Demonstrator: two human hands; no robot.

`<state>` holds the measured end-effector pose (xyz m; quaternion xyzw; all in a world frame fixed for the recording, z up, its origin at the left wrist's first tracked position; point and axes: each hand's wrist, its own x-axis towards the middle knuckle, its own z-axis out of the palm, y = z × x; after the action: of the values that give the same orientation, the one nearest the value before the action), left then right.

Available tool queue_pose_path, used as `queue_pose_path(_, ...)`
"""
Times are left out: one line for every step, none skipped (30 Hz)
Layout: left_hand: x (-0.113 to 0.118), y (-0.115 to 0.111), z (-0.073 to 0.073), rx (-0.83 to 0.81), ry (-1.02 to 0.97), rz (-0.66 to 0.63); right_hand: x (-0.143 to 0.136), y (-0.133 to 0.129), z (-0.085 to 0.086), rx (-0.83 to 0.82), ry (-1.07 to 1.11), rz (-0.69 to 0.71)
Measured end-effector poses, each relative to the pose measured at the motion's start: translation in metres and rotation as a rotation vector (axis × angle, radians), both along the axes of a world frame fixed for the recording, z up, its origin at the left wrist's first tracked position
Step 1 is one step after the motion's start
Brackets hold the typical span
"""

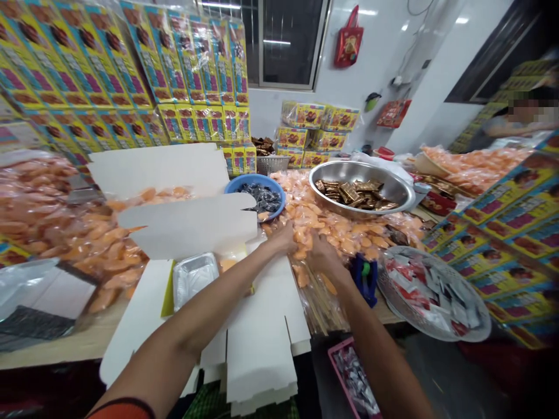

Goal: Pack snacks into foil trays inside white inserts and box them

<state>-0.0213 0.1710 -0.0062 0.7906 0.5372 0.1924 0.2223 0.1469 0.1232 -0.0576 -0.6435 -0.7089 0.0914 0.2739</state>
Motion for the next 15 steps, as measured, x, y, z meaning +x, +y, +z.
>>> queue_pose_path(-0.001, 0.003, -0.003, -0.020, 0.007, -0.033, -0.006, 0.003, -0.002, -0.005, 0.023, -0.001)
queue_pose_path(-0.002, 0.005, -0.006, -0.030, 0.019, -0.072, -0.009, 0.007, -0.003, -0.009, 0.054, -0.006)
queue_pose_path(-0.002, 0.006, -0.009, -0.035, 0.028, -0.116, -0.011, 0.012, -0.004, -0.014, 0.092, -0.013)
queue_pose_path(-0.001, 0.005, -0.012, -0.034, 0.032, -0.167, -0.011, 0.017, -0.005, -0.022, 0.136, -0.023)
queue_pose_path(0.001, 0.005, -0.015, -0.019, 0.047, -0.219, -0.010, 0.021, -0.006, -0.030, 0.186, -0.035)
queue_pose_path(0.003, 0.003, -0.017, 0.007, 0.073, -0.259, -0.009, 0.025, -0.006, -0.039, 0.240, -0.045)
queue_pose_path(0.005, 0.002, -0.020, 0.041, 0.103, -0.283, -0.007, 0.028, -0.006, -0.047, 0.297, -0.048)
queue_pose_path(0.007, 0.001, -0.022, 0.079, 0.133, -0.291, -0.005, 0.029, -0.005, -0.053, 0.354, -0.041)
queue_pose_path(0.008, 0.000, -0.024, 0.115, 0.158, -0.284, -0.003, 0.030, -0.004, -0.058, 0.411, -0.024)
queue_pose_path(0.010, 0.000, -0.025, 0.143, 0.170, -0.264, -0.002, 0.028, -0.002, -0.063, 0.466, 0.004)
queue_pose_path(0.010, 0.001, -0.024, 0.159, 0.168, -0.240, 0.000, 0.026, 0.001, -0.069, 0.519, 0.041)
queue_pose_path(0.011, 0.002, -0.023, 0.168, 0.158, -0.219, 0.002, 0.023, 0.004, -0.075, 0.567, 0.083)
queue_pose_path(0.011, 0.004, -0.021, 0.178, 0.148, -0.199, 0.005, 0.020, 0.008, -0.080, 0.608, 0.125)
queue_pose_path(0.011, 0.006, -0.018, 0.188, 0.135, -0.176, 0.007, 0.017, 0.011, -0.083, 0.643, 0.157)
queue_pose_path(0.012, 0.008, -0.014, 0.198, 0.119, -0.152, 0.010, 0.015, 0.015, -0.076, 0.673, 0.175)
